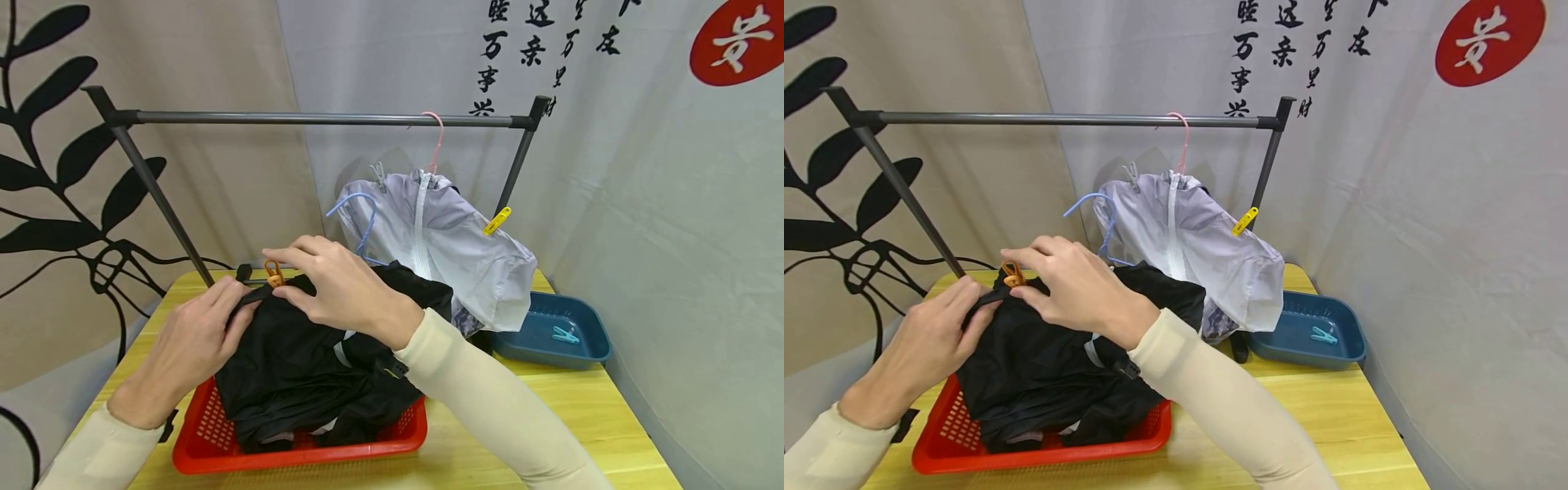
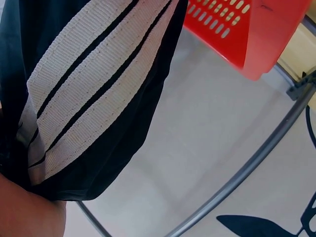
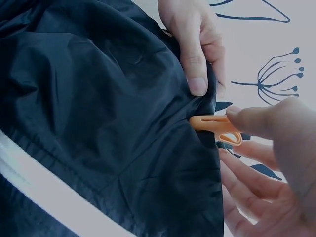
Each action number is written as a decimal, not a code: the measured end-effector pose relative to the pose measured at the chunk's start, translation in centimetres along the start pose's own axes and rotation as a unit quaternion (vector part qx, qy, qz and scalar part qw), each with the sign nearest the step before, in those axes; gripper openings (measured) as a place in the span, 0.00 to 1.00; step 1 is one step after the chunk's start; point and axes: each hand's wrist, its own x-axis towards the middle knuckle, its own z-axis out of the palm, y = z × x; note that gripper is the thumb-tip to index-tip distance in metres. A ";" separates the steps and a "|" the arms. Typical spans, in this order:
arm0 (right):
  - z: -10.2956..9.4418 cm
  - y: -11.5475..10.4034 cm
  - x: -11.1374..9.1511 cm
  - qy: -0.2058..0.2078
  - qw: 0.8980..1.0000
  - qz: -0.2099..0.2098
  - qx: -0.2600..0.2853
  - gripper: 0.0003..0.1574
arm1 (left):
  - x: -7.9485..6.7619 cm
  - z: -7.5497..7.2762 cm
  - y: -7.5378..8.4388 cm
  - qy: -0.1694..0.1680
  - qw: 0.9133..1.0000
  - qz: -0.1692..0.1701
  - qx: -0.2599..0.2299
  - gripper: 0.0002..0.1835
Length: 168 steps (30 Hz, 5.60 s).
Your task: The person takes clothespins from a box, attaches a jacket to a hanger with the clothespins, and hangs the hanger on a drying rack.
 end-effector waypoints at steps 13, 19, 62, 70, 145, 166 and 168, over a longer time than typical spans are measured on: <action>-0.4 0.8 -3.1 0.054 0.998 -0.037 -0.018 0.27 | -0.5 0.2 0.0 -0.003 1.000 -0.015 -0.006 0.36; -1.0 1.5 -4.8 0.074 0.996 -0.051 -0.024 0.25 | -0.7 0.3 0.0 -0.005 1.000 -0.021 -0.008 0.36; -11.5 10.0 -22.6 0.172 0.975 0.115 -0.083 0.25 | -1.2 -0.2 -0.7 -0.009 1.000 -0.027 -0.009 0.35; -13.1 11.3 -24.2 0.218 0.961 0.135 -0.101 0.26 | -1.3 0.0 -0.8 -0.014 0.999 -0.029 -0.015 0.35; -11.9 26.0 -35.8 -0.267 0.892 0.354 -0.081 0.22 | -2.3 -0.3 -0.6 -0.026 0.998 -0.049 -0.014 0.11; -11.3 26.6 -36.2 -0.295 0.892 0.331 -0.088 0.17 | -2.3 -0.4 -0.6 -0.029 0.998 -0.048 -0.014 0.05; -11.3 26.6 -36.2 -0.297 0.891 0.334 -0.086 0.16 | -2.3 -0.4 -0.6 -0.028 0.998 -0.047 -0.015 0.05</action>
